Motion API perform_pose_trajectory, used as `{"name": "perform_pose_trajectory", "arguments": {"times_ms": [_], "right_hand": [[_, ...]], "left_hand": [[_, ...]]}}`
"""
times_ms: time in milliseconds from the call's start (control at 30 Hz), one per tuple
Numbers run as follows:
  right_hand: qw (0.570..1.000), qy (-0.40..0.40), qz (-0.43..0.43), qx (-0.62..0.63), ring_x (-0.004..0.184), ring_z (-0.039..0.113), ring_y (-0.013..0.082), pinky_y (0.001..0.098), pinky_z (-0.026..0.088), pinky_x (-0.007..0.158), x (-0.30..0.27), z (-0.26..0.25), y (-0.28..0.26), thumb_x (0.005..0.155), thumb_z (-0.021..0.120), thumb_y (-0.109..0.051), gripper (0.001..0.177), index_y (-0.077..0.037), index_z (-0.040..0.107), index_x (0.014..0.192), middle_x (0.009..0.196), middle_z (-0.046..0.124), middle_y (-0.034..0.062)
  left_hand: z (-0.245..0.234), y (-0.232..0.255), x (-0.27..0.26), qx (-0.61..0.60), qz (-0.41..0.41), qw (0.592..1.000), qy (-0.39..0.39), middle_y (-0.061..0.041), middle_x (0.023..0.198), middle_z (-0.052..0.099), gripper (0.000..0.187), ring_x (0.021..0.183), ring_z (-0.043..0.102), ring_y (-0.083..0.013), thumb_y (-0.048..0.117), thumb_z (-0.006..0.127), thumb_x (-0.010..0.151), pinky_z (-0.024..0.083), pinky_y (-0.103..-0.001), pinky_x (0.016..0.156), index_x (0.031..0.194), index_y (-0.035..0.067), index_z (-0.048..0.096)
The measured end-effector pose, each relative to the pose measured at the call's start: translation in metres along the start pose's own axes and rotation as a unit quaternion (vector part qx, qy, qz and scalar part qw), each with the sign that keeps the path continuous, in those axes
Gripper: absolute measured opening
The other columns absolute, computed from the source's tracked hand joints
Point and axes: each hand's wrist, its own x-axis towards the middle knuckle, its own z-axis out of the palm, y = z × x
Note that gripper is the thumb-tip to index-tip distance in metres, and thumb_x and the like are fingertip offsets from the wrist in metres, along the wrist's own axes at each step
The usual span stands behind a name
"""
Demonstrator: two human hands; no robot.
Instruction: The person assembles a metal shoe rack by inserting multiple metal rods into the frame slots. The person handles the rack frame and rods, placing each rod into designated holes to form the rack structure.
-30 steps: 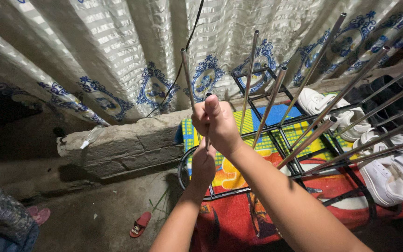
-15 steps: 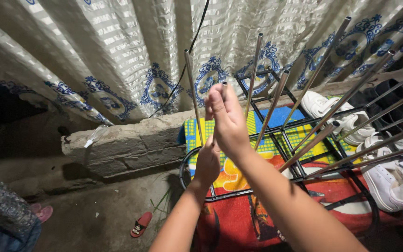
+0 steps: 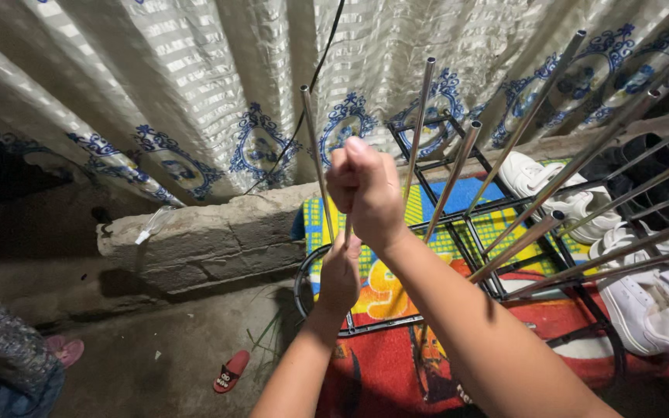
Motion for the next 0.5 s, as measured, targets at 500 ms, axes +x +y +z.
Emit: {"name": "perform_pose_trajectory", "arguments": {"times_ms": [500], "right_hand": [[0.984,-0.13,0.068,0.099,0.048,0.021,0.0108,0.0312,0.015,0.045,0.009,-0.024,0.004,0.103,0.048,-0.046,0.05,-0.016,0.03,0.067,0.057,0.024,-0.0034]], "left_hand": [[-0.003,0.002,-0.004,0.012,-0.04,0.999,-0.014,-0.017,0.08,0.053,0.028,0.073,0.055,-0.032,0.026,0.046,0.109,0.046,-0.042,0.07,0.106,0.001,0.056]]}}
